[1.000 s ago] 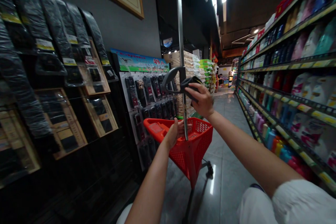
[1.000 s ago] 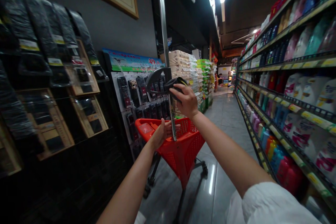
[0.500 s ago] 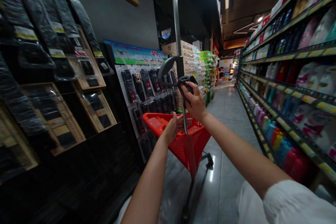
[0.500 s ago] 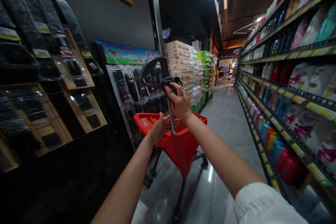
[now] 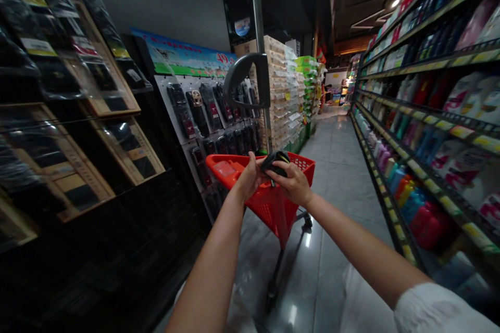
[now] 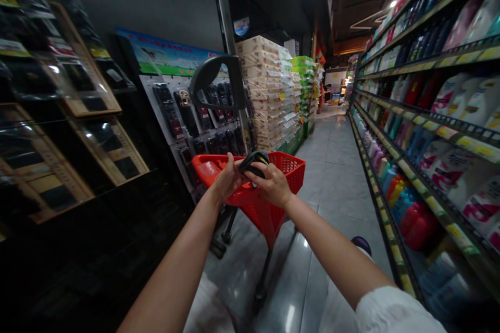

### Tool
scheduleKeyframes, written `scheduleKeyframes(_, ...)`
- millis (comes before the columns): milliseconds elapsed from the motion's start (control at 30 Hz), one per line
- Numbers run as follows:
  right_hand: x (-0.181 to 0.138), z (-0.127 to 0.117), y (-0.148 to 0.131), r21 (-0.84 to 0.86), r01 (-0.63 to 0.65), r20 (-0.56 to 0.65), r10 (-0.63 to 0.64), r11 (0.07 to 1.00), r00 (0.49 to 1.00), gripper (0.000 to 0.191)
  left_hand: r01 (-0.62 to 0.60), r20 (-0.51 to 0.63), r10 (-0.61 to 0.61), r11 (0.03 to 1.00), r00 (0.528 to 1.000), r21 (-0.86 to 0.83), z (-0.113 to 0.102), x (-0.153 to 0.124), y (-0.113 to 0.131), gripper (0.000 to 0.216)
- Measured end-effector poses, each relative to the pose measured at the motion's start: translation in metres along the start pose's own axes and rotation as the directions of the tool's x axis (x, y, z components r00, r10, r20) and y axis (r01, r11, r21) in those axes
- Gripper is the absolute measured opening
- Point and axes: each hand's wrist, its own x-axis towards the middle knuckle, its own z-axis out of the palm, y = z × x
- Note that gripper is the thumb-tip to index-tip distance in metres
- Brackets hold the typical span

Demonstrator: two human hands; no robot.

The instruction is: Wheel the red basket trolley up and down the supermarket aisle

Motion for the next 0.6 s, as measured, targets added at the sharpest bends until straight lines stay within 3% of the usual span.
scheduleKeyframes(200,-0.041,0.009,-0.005,0.107,0.000,0.027,-0.003,0.994,1.000,0.052,0.010,-0.003,-0.010,0.999,1.000,0.046,0.002,0.001,0.000,0.072)
scheduleKeyframes(333,-0.068,0.019,0.001,0.306,-0.158,0.033,0.156,0.939,0.987,0.066,-0.052,-0.027,0.055,0.994,0.998,0.094,0.000,0.005,-0.005,0.062)
scheduleKeyframes(400,-0.079,0.029,0.007,0.372,-0.320,0.033,0.332,0.871,0.943,0.070,-0.060,-0.013,0.061,0.993,0.998,0.100,-0.002,0.007,-0.008,0.060)
scheduleKeyframes(500,-0.085,0.043,0.007,0.420,-0.532,0.025,0.577,0.735,0.817,0.072,-0.051,-0.011,0.053,0.994,0.999,0.097,-0.003,0.009,-0.009,0.060)
scheduleKeyframes(533,-0.085,0.045,0.004,0.440,-0.556,0.023,0.610,0.705,0.792,0.073,-0.044,-0.015,0.045,0.994,0.999,0.099,-0.003,0.010,-0.009,0.060)
scheduleKeyframes(600,-0.082,0.046,-0.007,0.487,-0.546,0.027,0.614,0.681,0.789,0.075,-0.020,-0.025,0.023,0.993,0.999,0.119,-0.002,0.009,-0.008,0.059)
